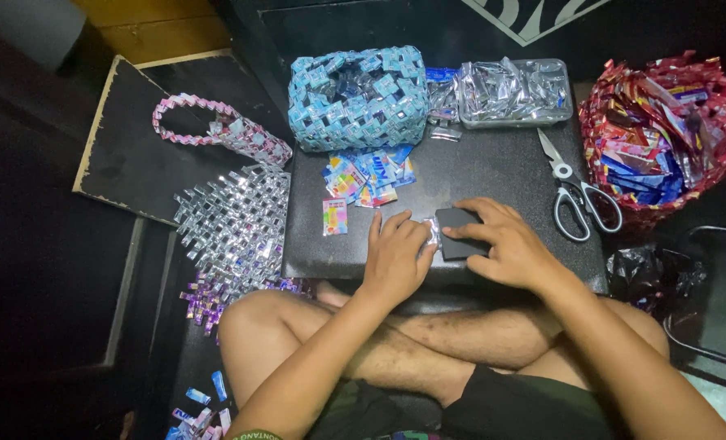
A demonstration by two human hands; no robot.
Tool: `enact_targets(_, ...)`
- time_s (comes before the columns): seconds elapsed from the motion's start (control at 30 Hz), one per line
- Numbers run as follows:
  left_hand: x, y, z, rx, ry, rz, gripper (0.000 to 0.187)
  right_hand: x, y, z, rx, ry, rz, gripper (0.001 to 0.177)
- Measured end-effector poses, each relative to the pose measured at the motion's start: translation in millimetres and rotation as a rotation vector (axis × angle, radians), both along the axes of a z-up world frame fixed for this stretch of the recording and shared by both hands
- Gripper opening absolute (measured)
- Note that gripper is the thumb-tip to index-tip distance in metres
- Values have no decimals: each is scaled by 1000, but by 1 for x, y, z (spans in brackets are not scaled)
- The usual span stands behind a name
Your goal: The person folds small silver candy wrappers by hand, pressing them against a dark rectangular surface to create uniform strips.
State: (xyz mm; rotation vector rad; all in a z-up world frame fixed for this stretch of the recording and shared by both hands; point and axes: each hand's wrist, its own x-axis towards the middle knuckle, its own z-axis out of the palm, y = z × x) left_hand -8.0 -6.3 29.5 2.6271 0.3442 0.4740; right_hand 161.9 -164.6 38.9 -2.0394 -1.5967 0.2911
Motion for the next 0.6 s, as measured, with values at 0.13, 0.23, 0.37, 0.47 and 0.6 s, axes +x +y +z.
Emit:
enact_targets(0.13, -2, 0, 6, -22, -5, -8, 25, -3, 4, -10, 65, -19, -51, 48)
enact_targets(0.23, -2, 1, -2, -19, -15, -2, 20, 1, 8, -19, 77, -6, -107, 46)
enact_targets(0.37, -3, 2, -7, -60, -12, 1, 20, 16, 12, -30, 98, -82, -243, 45)
enact_targets(0.47, -4, 2, -3, -87, -20, -3, 20, 15, 14, -36, 127, -164, -325, 45)
enact_targets(0.6, -5, 3, -2, -99, -28, -3, 20, -16, 11, -27, 186, -377, -354, 36)
